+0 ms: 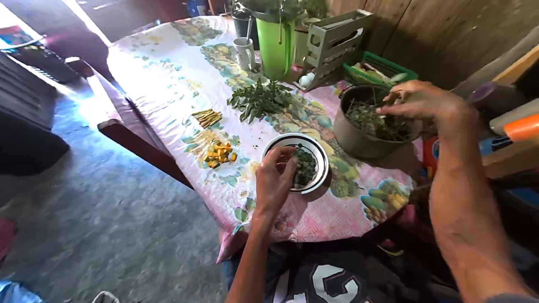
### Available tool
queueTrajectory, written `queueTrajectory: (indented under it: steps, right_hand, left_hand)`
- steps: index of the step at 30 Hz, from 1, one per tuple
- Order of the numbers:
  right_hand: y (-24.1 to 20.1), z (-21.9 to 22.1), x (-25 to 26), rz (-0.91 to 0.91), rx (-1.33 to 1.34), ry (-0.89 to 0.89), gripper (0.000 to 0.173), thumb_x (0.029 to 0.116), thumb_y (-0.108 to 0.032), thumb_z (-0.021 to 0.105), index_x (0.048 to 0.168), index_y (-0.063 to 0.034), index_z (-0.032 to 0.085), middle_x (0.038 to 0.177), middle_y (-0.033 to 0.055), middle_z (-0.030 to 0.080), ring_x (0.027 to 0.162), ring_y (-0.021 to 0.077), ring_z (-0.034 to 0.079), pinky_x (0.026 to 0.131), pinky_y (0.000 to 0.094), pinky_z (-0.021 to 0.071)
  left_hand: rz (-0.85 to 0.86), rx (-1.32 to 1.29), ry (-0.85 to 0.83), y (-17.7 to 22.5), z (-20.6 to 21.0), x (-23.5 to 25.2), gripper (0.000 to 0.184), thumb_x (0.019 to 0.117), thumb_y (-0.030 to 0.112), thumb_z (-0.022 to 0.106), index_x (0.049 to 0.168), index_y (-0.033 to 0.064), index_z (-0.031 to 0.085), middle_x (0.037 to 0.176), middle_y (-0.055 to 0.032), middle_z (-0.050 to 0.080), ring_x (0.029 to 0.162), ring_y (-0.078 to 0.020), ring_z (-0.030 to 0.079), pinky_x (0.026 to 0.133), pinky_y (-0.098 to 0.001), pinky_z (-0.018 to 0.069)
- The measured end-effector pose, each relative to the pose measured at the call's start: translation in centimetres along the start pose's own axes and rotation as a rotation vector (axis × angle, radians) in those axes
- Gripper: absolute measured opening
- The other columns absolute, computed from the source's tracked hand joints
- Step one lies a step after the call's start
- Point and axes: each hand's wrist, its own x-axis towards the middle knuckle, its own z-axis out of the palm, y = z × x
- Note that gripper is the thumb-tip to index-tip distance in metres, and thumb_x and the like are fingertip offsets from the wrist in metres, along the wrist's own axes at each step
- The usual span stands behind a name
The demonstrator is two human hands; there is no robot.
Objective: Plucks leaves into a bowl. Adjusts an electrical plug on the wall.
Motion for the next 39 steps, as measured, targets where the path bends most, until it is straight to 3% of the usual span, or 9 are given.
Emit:
queueTrajectory:
  steps: [2,5,9,12,18,23,27,32,39]
  right_hand:
    - [-0.4,-1.2,0.4,0.107,-0.082,-0.138,0.038,0.0927,-0.019,0.077,0.121,0.0046,0.065,0.099,0.0264,0.068,0.090,0.0417,0.065,0.083,0.0643,0.0507]
    - [-2.2,-1.9,-1.2,-0.031,0.067,-0.218,0.022,0.0964,-0.005,0.066,0.117,0.0001,0.063,0.079,0.0122,0.061,0.065,0.0212,0.057,0.063,0.0424,0.0505]
    - [-5.0,-0.7,-2.7,-0.323,0.222,-0.251,0.028,0.0912,-0.016,0.071,0.115,-0.0033,0.064,0.086,0.0087,0.065,0.068,0.0177,0.063,0.061,0.0377,0.0560]
    - [-7.1,1.0,-3.0,-0.538,0.397,-0.361,0.021,0.0895,-0.017,0.063,0.108,-0.0069,0.063,0.086,0.0037,0.068,0.068,0.0098,0.063,0.058,0.0237,0.0540]
    - [-11.4,3.2,-2.6,-0.718,0.308,-0.511,0.011,0.0900,-0.014,0.069,0.096,-0.0067,0.064,0.076,0.0008,0.065,0.063,0.0076,0.062,0.056,0.0237,0.0537]
    - [-14.0,4.9,-1.9,-0.602,0.198,-0.701,0.006,0.0932,-0.007,0.069,0.097,-0.0045,0.064,0.077,0.0034,0.065,0.060,0.0099,0.061,0.052,0.0269,0.0515]
    - [-13.2,6.0,-2.4,-0.707,0.261,-0.541,0.009,0.0974,-0.016,0.068,0.099,-0.0079,0.063,0.076,0.0019,0.064,0.058,0.0095,0.061,0.051,0.0256,0.0526]
    - [-12.3,8.3,-4.4,-0.782,0.424,-0.161,0.005,0.0975,-0.011,0.063,0.098,-0.0088,0.067,0.073,0.0011,0.062,0.054,0.0097,0.055,0.048,0.0247,0.0484]
    - [-13.1,11.1,-2.4,-0.844,0.530,-0.077,0.007,0.0961,-0.009,0.061,0.098,-0.0069,0.067,0.074,-0.0009,0.062,0.057,0.0051,0.055,0.051,0.0207,0.0495]
  left_hand:
    - [0.045,0.012,0.020,0.6,0.3,-0.1,0.023,0.0991,0.019,0.064,0.119,0.0113,0.070,0.114,-0.0028,0.071,0.102,-0.0114,0.070,0.087,-0.0335,0.0617]
    - [0.076,-0.020,0.014,1.2,0.7,-0.4,0.022,0.0984,0.018,0.063,0.117,0.0108,0.071,0.114,-0.0033,0.070,0.103,-0.0117,0.070,0.087,-0.0332,0.0616]
    - [0.073,-0.191,-0.094,2.3,1.3,-1.0,0.021,0.0982,0.014,0.064,0.118,0.0074,0.070,0.111,-0.0047,0.072,0.097,-0.0145,0.072,0.084,-0.0340,0.0625]
    - [0.045,-0.369,-0.148,3.0,1.7,-1.0,0.030,0.0968,0.013,0.066,0.124,0.0027,0.067,0.115,-0.0093,0.072,0.100,-0.0182,0.072,0.086,-0.0362,0.0626]
    - [0.039,-0.410,0.007,4.6,1.1,-0.8,0.050,0.0883,0.025,0.074,0.135,0.0106,0.063,0.123,-0.0057,0.068,0.103,-0.0160,0.069,0.082,-0.0336,0.0610]
    - [0.194,-0.289,0.089,4.3,0.9,-0.9,0.029,0.0924,0.017,0.073,0.120,0.0105,0.070,0.109,-0.0033,0.069,0.095,-0.0148,0.068,0.078,-0.0325,0.0610]
    - [0.180,-0.403,0.226,3.8,1.1,-0.7,0.008,0.0988,0.008,0.065,0.104,0.0042,0.071,0.092,-0.0064,0.070,0.077,-0.0151,0.068,0.069,-0.0313,0.0605]
    - [-0.119,-0.676,0.352,4.0,0.6,-0.7,0.015,0.0977,0.021,0.071,0.107,0.0092,0.072,0.094,-0.0055,0.072,0.084,-0.0158,0.070,0.076,-0.0344,0.0616]
    - [-0.090,-0.655,0.141,2.1,-0.3,-0.5,0.031,0.0921,0.019,0.074,0.121,0.0077,0.069,0.099,-0.0097,0.072,0.084,-0.0186,0.070,0.079,-0.0360,0.0608]
